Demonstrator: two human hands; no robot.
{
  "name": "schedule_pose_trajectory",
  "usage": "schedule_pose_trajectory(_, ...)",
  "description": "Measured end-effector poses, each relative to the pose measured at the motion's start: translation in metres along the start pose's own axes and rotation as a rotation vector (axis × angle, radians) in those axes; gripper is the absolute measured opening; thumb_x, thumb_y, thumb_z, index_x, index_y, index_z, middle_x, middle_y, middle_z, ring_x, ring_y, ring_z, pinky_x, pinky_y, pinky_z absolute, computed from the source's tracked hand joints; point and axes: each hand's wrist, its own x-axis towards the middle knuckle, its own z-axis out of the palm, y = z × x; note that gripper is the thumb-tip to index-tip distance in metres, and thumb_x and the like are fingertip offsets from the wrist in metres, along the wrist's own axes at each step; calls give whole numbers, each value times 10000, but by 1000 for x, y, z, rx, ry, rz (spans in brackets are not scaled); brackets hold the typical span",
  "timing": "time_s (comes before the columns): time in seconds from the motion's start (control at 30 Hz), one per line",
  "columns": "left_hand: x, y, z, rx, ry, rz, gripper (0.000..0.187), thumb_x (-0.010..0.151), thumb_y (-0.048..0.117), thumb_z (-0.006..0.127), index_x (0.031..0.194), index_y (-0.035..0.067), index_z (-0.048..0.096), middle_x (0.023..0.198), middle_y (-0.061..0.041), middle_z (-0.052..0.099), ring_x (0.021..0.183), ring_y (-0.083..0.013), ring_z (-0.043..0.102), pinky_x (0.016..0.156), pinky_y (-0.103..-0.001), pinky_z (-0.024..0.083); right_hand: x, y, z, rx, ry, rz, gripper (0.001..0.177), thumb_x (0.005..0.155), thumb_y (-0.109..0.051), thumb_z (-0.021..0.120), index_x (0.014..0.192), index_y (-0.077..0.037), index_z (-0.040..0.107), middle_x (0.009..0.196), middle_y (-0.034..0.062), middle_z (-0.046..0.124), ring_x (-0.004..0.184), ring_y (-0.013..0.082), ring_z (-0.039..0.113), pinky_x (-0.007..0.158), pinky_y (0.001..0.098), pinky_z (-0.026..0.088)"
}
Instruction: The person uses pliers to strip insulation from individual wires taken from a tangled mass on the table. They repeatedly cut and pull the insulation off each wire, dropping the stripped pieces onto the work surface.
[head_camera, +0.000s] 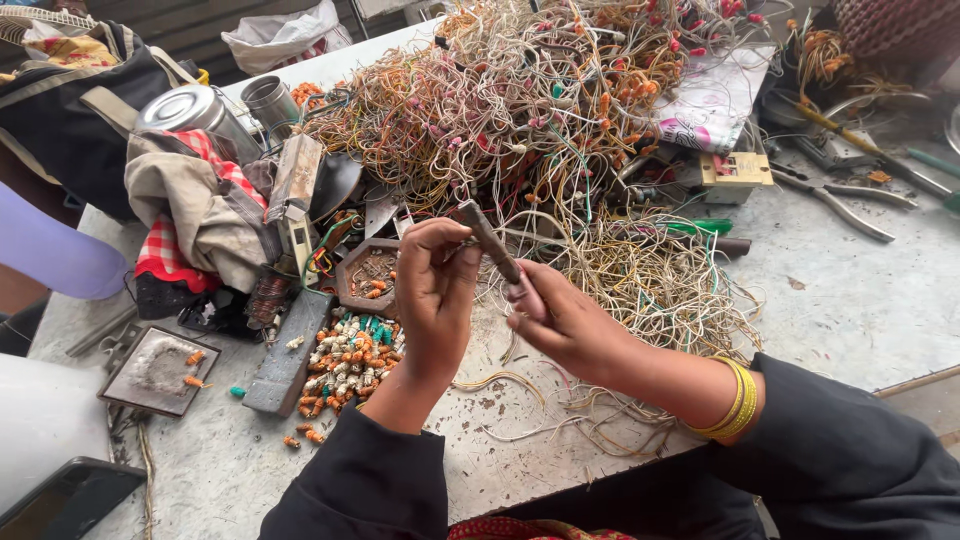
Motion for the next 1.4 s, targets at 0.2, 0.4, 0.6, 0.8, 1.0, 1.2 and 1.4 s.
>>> schedule_pose_trajectory(0.2,3,10,2,-7,-31,-35,273,968,-51,727,1209,-24,602,1243,-57,531,1130,-121,655,997,-274,602,2,-4,-3,28,30,-31,510,960,-357,673,1376,-111,510,985,52,662,927,179,641,831,364,526)
schedule_pose_trajectory(0.4,8,16,2,20,-11,-5,262,914,-40,781,1134,-20,640,1229,-58,538,1097,-136,675,967,-279,632,6,-8,-2,-41,60,87,569,877,-373,737,1367,-160,542,849,46,624,762,170,590,692,353,512)
schedule_pose_trajectory(0.6,8,7,4,-118,46,-2,154,973,-40,731,1120,-11,694,1234,-56,632,1081,-115,700,956,-258,606,6,2,1,-12,92,70,451,866,-386,762,1223,-145,628,839,9,625,766,146,587,691,326,510)
schedule_pose_trajectory(0.8,2,0,3,-156,106,-82,169,991,-8,725,1160,-6,712,1155,-39,715,1009,-73,700,867,-219,582,9,13,6,125,65,54,316,915,-318,738,1100,-90,623,753,-8,591,661,100,545,584,282,482)
schedule_pose_trajectory(1.0,1,0,4,-122,120,-101,158,1002,19,730,1160,5,730,1159,-18,697,957,-45,661,806,-199,543,10,14,7,337,-29,129,205,991,-275,612,1055,-79,615,611,-3,555,467,73,462,412,245,366)
schedule_pose_trajectory(1.2,4,3,1,-104,83,-99,161,979,26,755,1139,20,744,1160,-9,681,982,-61,682,850,-213,576,9,21,6,442,-79,53,284,1020,-300,559,1128,-40,601,710,15,586,559,76,561,438,249,448)
schedule_pose_trajectory(1.4,7,8,2,-21,46,-58,194,948,39,755,1141,51,748,1154,-12,681,942,-73,724,797,-215,649,15,28,-2,417,-149,-52,437,1034,-330,575,1318,0,614,955,79,703,835,157,673,896,357,575)
